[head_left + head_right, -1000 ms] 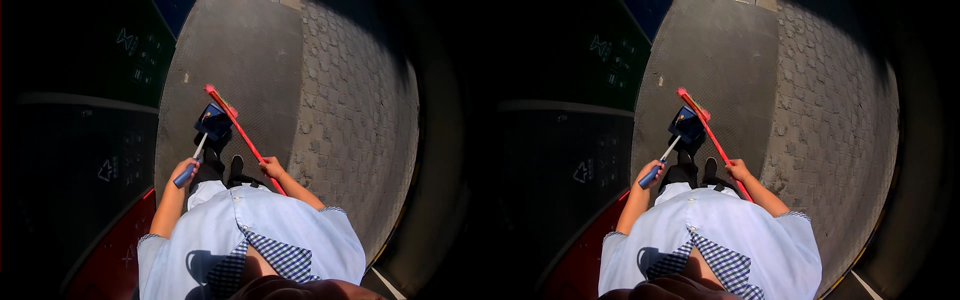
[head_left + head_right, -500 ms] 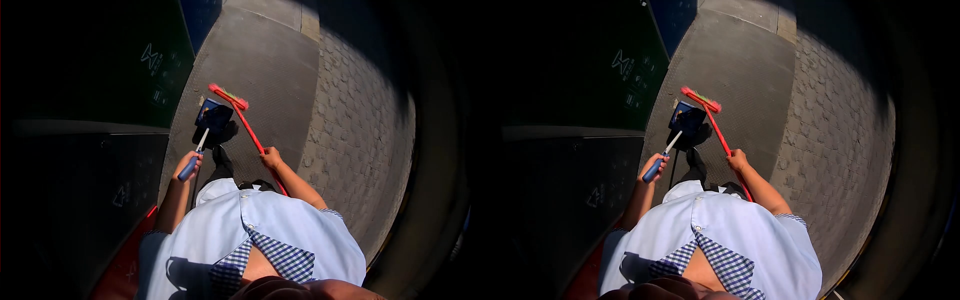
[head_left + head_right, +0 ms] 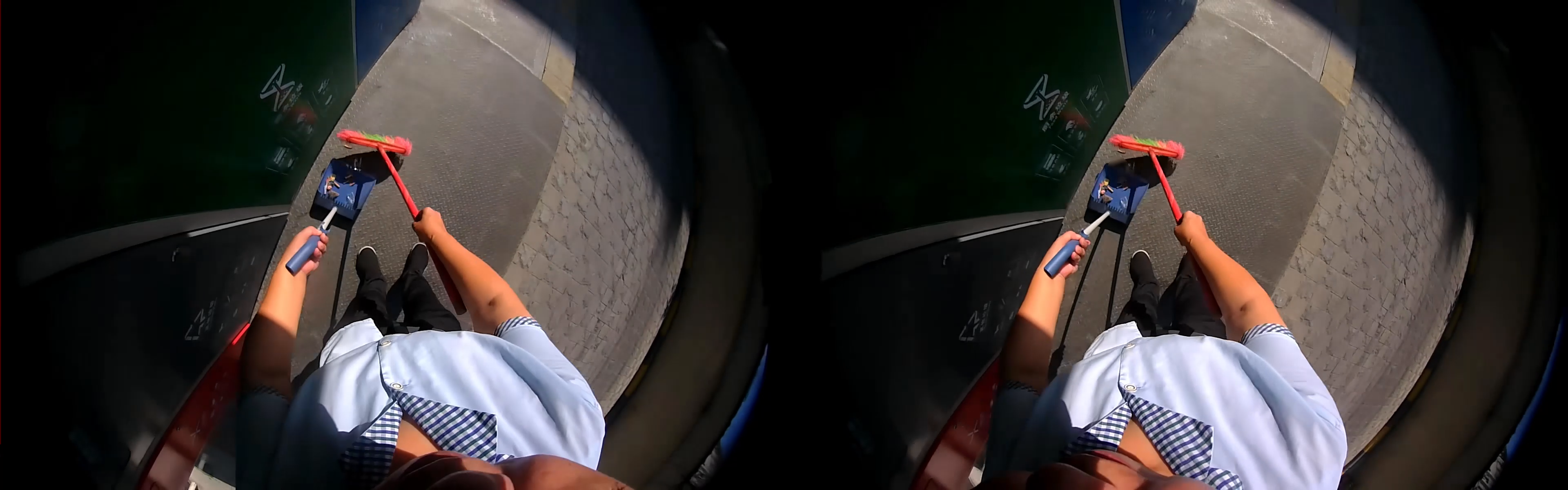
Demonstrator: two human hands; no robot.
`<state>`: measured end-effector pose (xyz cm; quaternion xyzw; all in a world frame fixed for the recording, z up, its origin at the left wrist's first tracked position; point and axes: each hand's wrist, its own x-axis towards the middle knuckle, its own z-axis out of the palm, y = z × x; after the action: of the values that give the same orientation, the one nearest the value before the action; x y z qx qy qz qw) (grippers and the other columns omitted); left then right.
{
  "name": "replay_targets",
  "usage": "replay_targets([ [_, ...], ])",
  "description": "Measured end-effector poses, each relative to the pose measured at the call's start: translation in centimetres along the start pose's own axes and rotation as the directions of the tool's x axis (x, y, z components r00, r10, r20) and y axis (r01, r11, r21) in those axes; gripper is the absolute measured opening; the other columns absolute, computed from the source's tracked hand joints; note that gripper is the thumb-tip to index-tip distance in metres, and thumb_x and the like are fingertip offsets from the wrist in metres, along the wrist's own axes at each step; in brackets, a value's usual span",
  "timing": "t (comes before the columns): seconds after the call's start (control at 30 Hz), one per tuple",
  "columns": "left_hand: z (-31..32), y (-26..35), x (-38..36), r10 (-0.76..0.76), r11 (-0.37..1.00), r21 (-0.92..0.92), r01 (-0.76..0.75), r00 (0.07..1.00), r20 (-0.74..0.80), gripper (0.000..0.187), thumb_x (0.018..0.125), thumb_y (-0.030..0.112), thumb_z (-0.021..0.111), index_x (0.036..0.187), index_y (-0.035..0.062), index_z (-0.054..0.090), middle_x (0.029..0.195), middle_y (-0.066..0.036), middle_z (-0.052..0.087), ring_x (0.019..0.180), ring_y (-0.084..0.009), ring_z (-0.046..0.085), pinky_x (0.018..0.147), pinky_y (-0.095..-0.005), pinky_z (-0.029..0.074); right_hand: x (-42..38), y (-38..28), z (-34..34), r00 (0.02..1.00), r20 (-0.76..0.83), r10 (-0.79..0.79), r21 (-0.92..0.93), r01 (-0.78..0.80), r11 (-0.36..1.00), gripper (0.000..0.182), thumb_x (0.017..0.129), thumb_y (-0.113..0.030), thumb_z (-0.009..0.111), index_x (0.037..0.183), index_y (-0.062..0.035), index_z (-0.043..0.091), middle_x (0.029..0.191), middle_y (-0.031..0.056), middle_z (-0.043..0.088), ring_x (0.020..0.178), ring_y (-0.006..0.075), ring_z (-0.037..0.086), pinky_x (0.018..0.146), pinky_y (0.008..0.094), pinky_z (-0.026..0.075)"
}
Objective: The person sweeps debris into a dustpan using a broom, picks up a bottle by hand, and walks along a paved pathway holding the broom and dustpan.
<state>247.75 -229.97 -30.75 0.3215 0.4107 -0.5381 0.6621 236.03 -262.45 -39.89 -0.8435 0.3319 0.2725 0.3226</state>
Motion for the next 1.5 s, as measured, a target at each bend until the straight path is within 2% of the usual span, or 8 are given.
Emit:
replay_targets([
  [0.2, 2.6, 2.9, 2.0, 0.012, 0.996, -0.082, -0.019, 0.996, -0.093, 0.012, 0.079, 0.013, 0.058, 0.079, 0.0031, 0.05, 0.068, -0.005, 0.058, 0.05, -0.0089, 0.054, 0.037, -0.0153, 0.042, 4.2, -4.0, -0.1, 0.999, 0.039, -0.012, -0.182, 0.019, 0.983, 0.023, 0.079, -0.01, 0.055, 0.099, -0.0019, 0.062, 0.1, 0.0227, 0.063, 0.095, 0.0379, 0.062, 0.082, 0.044, 0.051],
  [0.3, 3.9, 3.6, 2.4, 0.104, 0.992, -0.062, -0.114, 0.984, -0.142, 0.021, 0.08, 0.011, 0.055, 0.083, -0.0088, 0.049, 0.065, -0.005, 0.056, 0.047, -0.0069, 0.052, 0.035, -0.0144, 0.041, 4.4, -4.3, 0.9, 0.999, 0.03, -0.024, -0.213, 0.03, 0.977, 0.022, 0.081, -0.011, 0.053, 0.098, -0.0024, 0.063, 0.1, 0.0218, 0.064, 0.094, 0.0372, 0.062, 0.08, 0.0445, 0.052],
  [0.47, 3.9, 4.0, 2.6, 0.091, 0.992, -0.08, -0.102, 0.987, -0.13, 0.02, 0.079, 0.011, 0.055, 0.081, -0.0079, 0.049, 0.064, -0.005, 0.056, 0.047, -0.0067, 0.052, 0.035, -0.0142, 0.04, 0.7, -1.3, 0.3, 0.987, 0.133, -0.09, -0.259, 0.123, 0.958, 0.02, 0.08, -0.013, 0.054, 0.095, -0.0026, 0.064, 0.096, 0.0224, 0.064, 0.091, 0.0375, 0.063, 0.078, 0.0441, 0.052],
  [0.8, 4.6, 3.9, 1.9, 0.128, 0.99, -0.038, -0.135, 0.98, -0.156, 0.019, 0.078, 0.011, 0.055, 0.078, -0.0074, 0.05, 0.062, -0.006, 0.053, 0.046, -0.0068, 0.051, 0.034, -0.0138, 0.039, -0.4, 1.5, 0.0, 0.993, -0.015, -0.118, -0.141, 0.115, 0.983, 0.018, 0.077, -0.011, 0.055, 0.084, 0.0014, 0.066, 0.085, 0.0265, 0.063, 0.086, 0.0413, 0.062, 0.076, 0.0472, 0.051],
  [0.9, 4.1, 3.9, 2.5, 0.084, 0.994, -0.063, -0.093, 0.988, -0.13, 0.008, 0.078, 0.009, 0.055, 0.079, 0.0036, 0.049, 0.067, -0.005, 0.056, 0.049, -0.0076, 0.051, 0.036, -0.0147, 0.039, 1.2, -0.7, 0.4, 0.993, -0.002, -0.12, -0.237, 0.116, 0.965, 0.017, 0.078, -0.009, 0.054, 0.086, -0.0004, 0.065, 0.09, 0.0245, 0.064, 0.088, 0.0384, 0.063, 0.076, 0.045, 0.052],
  [1.07, 3.3, 3.7, 3.6, 0.082, 0.993, -0.072, -0.091, 0.99, -0.113, 0.008, 0.078, 0.009, 0.055, 0.079, 0.0039, 0.049, 0.067, -0.005, 0.056, 0.049, -0.0076, 0.052, 0.036, -0.0147, 0.039, -0.2, -0.8, 1.2, 0.981, 0.125, -0.149, -0.348, 0.184, 0.919, 0.016, 0.077, -0.008, 0.055, 0.089, -0.0026, 0.064, 0.094, 0.0216, 0.065, 0.091, 0.0359, 0.064, 0.078, 0.0432, 0.053],
  [1.3, 2.4, 2.0, 2.6, 0.079, 0.996, -0.044, -0.082, 0.995, -0.065, 0.016, 0.079, 0.012, 0.055, 0.08, -0.0027, 0.05, 0.066, -0.003, 0.056, 0.047, -0.0062, 0.051, 0.034, -0.0141, 0.04, -8.6, 5.7, 0.9, 0.996, 0.009, -0.091, -0.124, 0.092, 0.988, 0.017, 0.075, -0.011, 0.058, 0.089, -0.0028, 0.064, 0.088, 0.0238, 0.063, 0.088, 0.0398, 0.061, 0.076, 0.0459, 0.05],
  [1.5, 1.6, -1.1, 0.4, -0.064, 0.979, 0.193, 0.066, 0.998, -0.018, 0.02, 0.084, 0.02, 0.059, 0.087, 0.0006, 0.053, 0.075, -0.007, 0.061, 0.056, -0.0095, 0.06, 0.042, -0.0178, 0.051, -16.3, 10.8, -2.7, 0.999, -0.017, -0.05, 0.028, 0.051, 0.998, 0.018, 0.071, -0.009, 0.061, 0.087, -0.0017, 0.063, 0.083, 0.0231, 0.063, 0.083, 0.0394, 0.061, 0.073, 0.045, 0.049],
])
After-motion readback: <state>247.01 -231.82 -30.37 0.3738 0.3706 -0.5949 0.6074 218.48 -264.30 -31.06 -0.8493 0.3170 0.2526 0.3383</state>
